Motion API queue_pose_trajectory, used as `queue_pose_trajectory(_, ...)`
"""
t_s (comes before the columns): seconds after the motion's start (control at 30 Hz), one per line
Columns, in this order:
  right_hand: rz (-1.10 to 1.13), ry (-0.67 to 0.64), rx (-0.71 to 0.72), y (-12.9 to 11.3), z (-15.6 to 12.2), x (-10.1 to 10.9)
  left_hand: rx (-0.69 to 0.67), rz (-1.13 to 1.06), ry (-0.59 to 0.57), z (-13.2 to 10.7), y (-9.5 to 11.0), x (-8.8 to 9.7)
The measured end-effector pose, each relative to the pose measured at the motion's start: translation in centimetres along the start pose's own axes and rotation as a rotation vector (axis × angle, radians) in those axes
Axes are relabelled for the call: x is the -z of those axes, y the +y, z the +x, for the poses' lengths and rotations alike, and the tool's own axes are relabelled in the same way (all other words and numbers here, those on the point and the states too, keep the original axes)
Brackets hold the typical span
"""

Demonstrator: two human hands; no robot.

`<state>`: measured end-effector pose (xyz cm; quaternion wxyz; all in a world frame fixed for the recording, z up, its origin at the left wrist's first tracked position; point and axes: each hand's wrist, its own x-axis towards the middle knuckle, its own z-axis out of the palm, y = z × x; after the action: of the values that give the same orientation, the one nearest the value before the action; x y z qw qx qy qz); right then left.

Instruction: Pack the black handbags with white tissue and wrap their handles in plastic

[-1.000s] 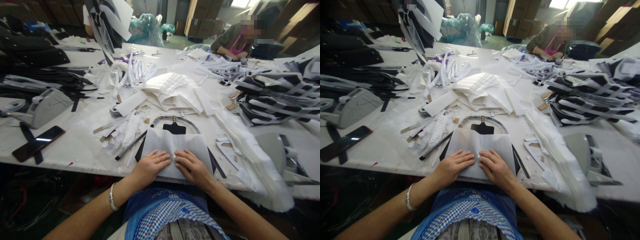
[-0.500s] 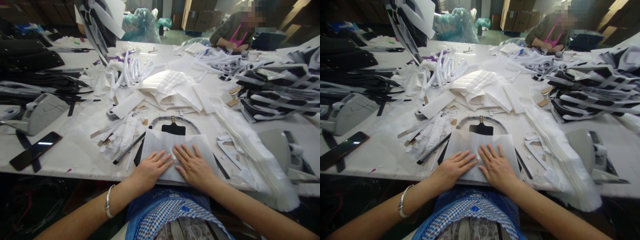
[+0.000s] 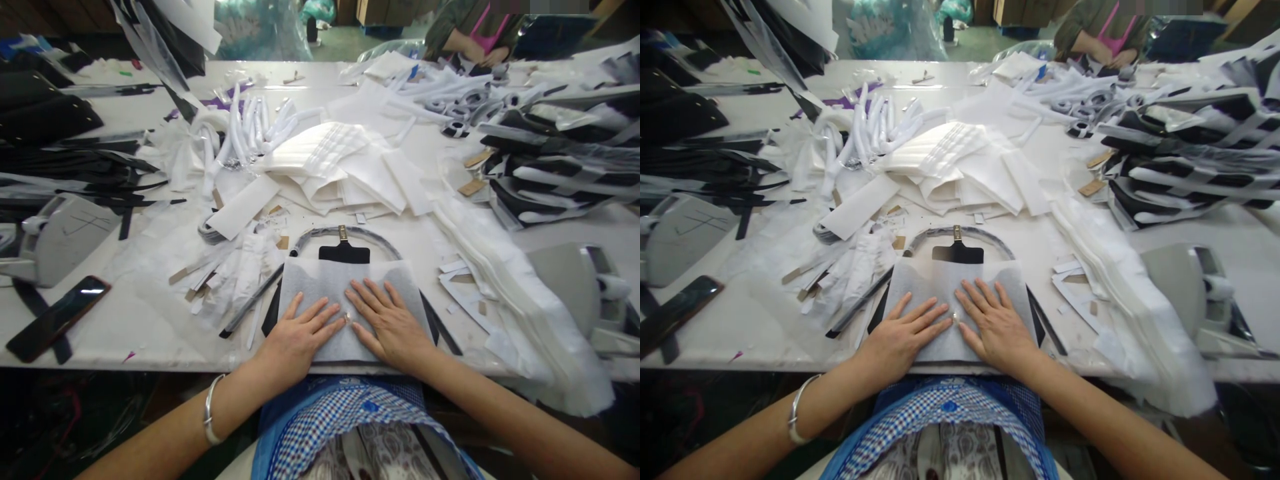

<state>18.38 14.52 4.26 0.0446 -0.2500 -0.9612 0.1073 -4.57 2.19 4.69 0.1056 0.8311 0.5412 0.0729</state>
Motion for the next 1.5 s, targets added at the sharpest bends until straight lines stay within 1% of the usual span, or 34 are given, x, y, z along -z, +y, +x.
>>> queue_pose_trajectory(0.27,-0.009,-0.005,-0.034,-0.1,0.2,-0.3,-0.039,0.033,-0.060,0.3,0.1,0.9)
queue_pose_trajectory(0.5,-0.030,0.023,0.026,0.1,-0.7,-0.3,-0.049,0.021,-0.117,0.2,0.0,1.3)
queue_pose_trajectory(0.63,-0.083,-0.016,0.020,-0.5,-0.8,0.2,-0.034,0.026,-0.138,0.2,0.2,1.4)
queue_pose_trajectory(0.77,-0.122,-0.065,0.015,-1.0,-0.5,0.5,-0.056,0.055,-0.146,0.3,0.2,1.6)
queue_pose_trajectory(0.93,-0.101,-0.107,0.029,-0.1,-0.6,0.8,-0.073,0.067,-0.105,0.3,-0.1,1.8)
queue_pose_trajectory(1.03,-0.054,-0.110,0.083,0.6,-1.1,1.0,-0.082,0.071,-0.068,0.0,-0.4,1.7)
queue_pose_trajectory(1.13,-0.031,-0.076,0.114,0.7,-1.7,1.0,-0.084,0.079,-0.019,-0.5,-0.7,1.1)
queue_pose_trajectory(1.3,-0.050,-0.005,0.133,-0.1,-2.4,0.5,-0.058,0.070,0.073,-1.6,-0.7,-0.2)
queue_pose_trajectory(1.5,-0.096,0.030,0.177,0.0,-2.5,0.5,-0.028,0.101,0.102,-1.8,-0.3,0.1)
